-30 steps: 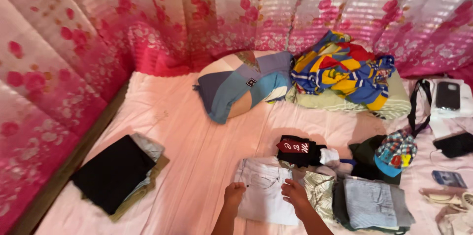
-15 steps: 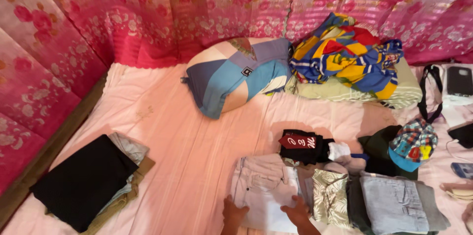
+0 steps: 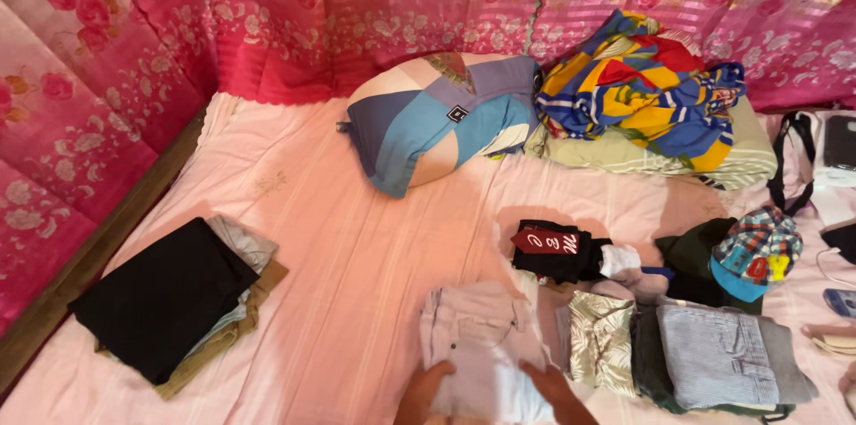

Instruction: The person picks up several folded garments from a bed and places them into a drawer.

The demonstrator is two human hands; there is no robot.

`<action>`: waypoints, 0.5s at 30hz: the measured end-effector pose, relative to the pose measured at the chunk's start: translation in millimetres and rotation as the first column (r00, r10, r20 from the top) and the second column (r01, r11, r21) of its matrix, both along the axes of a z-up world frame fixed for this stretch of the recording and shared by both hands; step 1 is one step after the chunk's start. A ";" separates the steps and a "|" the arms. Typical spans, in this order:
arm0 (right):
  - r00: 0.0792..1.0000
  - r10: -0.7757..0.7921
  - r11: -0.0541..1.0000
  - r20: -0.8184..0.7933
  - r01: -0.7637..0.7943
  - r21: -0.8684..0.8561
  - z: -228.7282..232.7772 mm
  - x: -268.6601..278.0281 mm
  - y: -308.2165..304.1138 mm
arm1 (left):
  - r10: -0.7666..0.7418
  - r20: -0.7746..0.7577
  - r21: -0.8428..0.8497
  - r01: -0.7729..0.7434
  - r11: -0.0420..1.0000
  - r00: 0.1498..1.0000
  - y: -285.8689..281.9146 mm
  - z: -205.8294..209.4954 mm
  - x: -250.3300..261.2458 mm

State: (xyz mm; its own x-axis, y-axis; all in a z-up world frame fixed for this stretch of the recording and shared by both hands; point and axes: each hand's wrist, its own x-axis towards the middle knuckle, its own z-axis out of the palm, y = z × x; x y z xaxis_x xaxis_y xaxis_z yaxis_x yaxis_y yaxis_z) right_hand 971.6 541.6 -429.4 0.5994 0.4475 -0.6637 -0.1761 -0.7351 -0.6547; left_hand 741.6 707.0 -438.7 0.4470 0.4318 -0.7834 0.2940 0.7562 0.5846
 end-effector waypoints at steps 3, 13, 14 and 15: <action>0.998 0.055 0.998 0.013 -0.055 0.001 -4.9 -19.5 -8.5 | -0.086 0.080 0.497 0.035 0.867 0.993 -4.2 -7.0 -27.1; 0.925 -0.039 0.980 -0.378 0.110 0.168 61.6 -39.5 0.1 | -0.190 0.376 0.202 0.119 0.972 0.907 -20.9 16.3 -84.1; 0.905 -0.049 0.973 -0.422 0.139 0.184 71.3 -40.3 -0.7 | -0.128 0.361 0.158 0.075 0.985 0.924 -22.7 36.9 -85.7; 0.886 -0.053 0.966 -0.461 0.162 0.200 81.8 -39.2 -1.5 | -0.067 0.343 0.115 0.029 0.993 0.937 -24.3 58.7 -87.1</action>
